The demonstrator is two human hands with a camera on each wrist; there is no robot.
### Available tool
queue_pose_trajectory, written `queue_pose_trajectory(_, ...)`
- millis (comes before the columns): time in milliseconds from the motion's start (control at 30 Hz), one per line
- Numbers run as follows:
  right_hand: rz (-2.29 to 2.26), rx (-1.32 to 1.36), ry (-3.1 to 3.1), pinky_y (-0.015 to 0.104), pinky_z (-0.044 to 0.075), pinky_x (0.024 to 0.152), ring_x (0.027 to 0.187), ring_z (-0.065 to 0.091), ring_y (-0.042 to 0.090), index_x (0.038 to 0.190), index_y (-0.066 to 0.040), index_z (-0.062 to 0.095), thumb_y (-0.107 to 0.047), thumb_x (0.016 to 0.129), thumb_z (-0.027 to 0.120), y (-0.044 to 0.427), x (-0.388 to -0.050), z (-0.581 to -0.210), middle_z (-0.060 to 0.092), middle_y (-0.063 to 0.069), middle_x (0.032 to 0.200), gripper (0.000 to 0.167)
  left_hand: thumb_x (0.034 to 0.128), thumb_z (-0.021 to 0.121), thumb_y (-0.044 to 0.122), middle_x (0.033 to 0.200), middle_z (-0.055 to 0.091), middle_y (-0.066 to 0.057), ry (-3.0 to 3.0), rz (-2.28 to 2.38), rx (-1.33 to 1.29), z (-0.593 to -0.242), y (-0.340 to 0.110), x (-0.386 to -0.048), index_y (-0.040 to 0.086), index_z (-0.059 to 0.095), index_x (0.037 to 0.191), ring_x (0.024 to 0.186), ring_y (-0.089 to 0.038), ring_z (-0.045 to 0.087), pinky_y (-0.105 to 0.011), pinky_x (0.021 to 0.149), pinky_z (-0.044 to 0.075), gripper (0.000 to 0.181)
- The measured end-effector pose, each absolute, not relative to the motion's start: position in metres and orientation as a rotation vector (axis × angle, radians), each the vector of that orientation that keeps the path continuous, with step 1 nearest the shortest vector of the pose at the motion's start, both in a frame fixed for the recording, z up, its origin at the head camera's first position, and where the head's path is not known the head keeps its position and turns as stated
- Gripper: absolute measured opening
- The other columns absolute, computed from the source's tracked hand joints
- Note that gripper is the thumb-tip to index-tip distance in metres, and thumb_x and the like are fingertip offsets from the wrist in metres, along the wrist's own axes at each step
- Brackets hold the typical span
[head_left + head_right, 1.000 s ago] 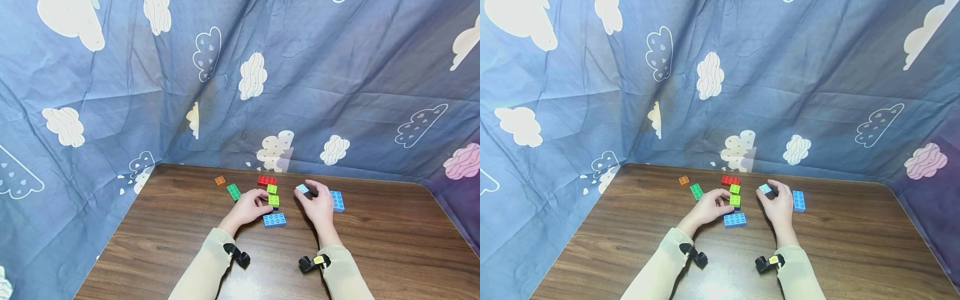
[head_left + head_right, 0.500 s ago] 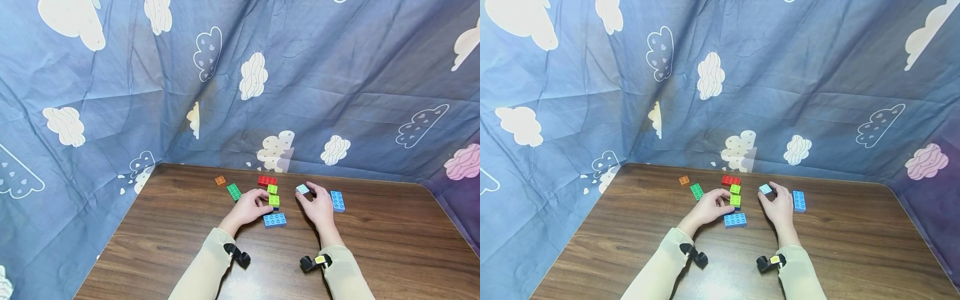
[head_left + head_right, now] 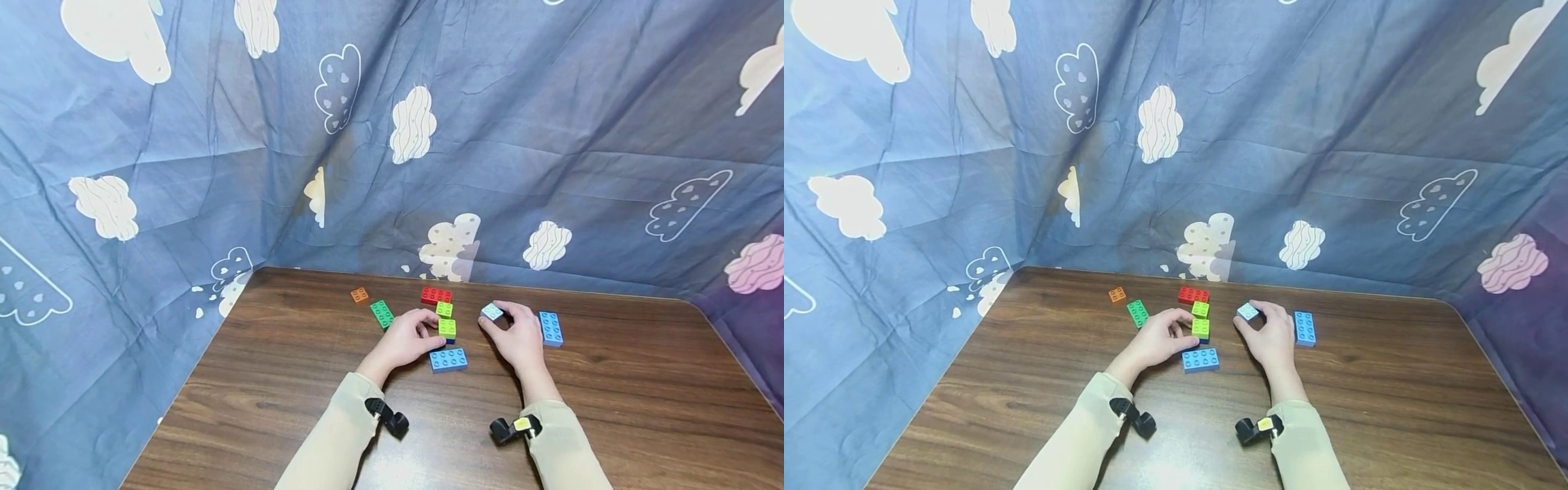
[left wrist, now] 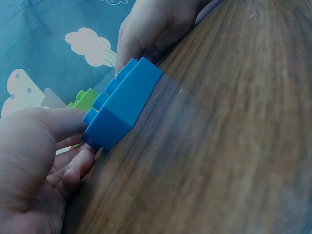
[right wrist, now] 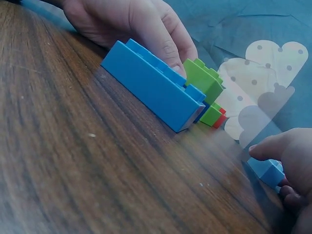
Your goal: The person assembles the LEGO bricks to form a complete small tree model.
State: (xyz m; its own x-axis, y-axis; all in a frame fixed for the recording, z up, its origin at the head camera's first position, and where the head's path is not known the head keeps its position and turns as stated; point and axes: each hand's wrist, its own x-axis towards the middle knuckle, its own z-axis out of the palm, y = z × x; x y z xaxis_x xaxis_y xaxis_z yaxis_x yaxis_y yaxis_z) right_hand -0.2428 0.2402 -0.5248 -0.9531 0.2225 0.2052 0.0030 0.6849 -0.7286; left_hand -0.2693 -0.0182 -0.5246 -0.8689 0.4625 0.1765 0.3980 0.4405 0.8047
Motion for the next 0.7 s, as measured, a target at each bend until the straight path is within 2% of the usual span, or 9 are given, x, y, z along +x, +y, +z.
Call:
queue_pose_trajectory(267, 1.127, -0.176, -2.628, 0.062, 0.033, 0.119, 0.144, 0.046, 0.047, 0.139, 0.000, 0.070, -0.019, 0.099, 0.082, 0.2400, -0.2428, -0.5243, 0.057, 0.027, 0.151, 0.046, 0.0956, 0.087, 0.020, 0.113, 0.073, -0.001, 2.611, 1.421, 0.789, -0.5266, -0.0182, -0.2704, 0.009, 0.074, 0.126, 0.078, -0.003, 0.060, -0.024, 0.073, 0.052, 0.035)
queue_pose_trajectory(700, 1.135, -0.168, -2.605, 0.063, 0.035, 0.116, 0.141, 0.047, 0.049, 0.137, 0.002, 0.071, -0.018, 0.098, 0.082, 0.2400, -0.2434, -0.5280, 0.056, 0.029, 0.148, 0.045, 0.0958, 0.087, 0.020, 0.112, 0.073, -0.001, 2.607, 1.414, 0.784, -0.5266, -0.0182, -0.2708, 0.009, 0.074, 0.127, 0.078, -0.003, 0.060, -0.024, 0.073, 0.051, 0.035)
